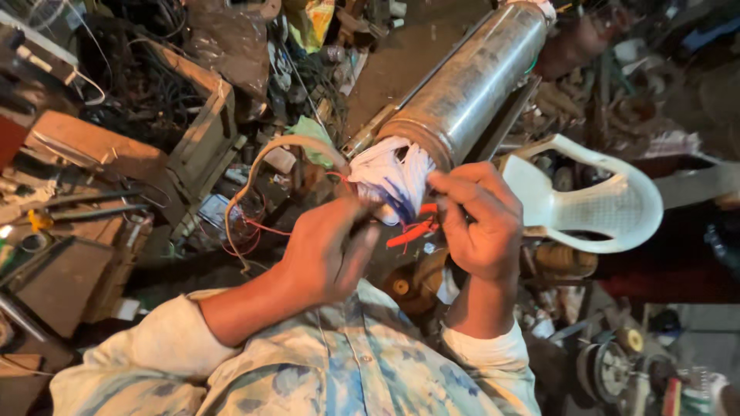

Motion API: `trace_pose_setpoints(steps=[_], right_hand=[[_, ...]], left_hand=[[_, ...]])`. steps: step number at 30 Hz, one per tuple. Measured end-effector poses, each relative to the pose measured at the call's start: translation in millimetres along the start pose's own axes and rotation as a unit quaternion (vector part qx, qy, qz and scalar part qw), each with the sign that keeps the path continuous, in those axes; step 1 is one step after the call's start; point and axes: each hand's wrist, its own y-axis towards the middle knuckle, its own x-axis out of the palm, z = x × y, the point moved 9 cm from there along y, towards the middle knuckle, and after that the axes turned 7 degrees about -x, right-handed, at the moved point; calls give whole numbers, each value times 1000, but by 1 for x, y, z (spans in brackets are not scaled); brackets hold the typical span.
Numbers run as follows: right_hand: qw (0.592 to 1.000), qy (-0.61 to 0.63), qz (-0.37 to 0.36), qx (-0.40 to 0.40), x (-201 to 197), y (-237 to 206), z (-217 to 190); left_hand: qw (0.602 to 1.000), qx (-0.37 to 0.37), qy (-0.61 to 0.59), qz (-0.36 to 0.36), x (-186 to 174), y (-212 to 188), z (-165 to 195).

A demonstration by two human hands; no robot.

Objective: The person works on a cylindrical metal component with exposed wires, using pliers to strip and adjust wire ends. They then handle a perforated metal cup and a rubber grommet, fitting the grommet over the wires and positioning the cup near the cylinder.

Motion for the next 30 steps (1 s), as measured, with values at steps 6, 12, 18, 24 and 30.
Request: trace_pose_setpoints(steps=[6, 12, 18, 24, 30], right_hand=[[998, -29, 62, 15, -6, 0, -6], [998, -58, 13, 6, -1, 12, -14], [999, -45, 14, -22, 6, 13, -20], [998, -38, 30, -30, 6, 10, -18], [1000, -6, -3, -1, 12, 2, -7]], left_hand=[[855, -298, -422, -50, 47, 0, -49], [828, -297, -473, -44, 64, 5, -55], [890, -293, -347, -53, 54, 4, -62], [848, -276, -449, -51, 52, 2, -51], [860, -249, -442, -53, 48, -4, -52]])
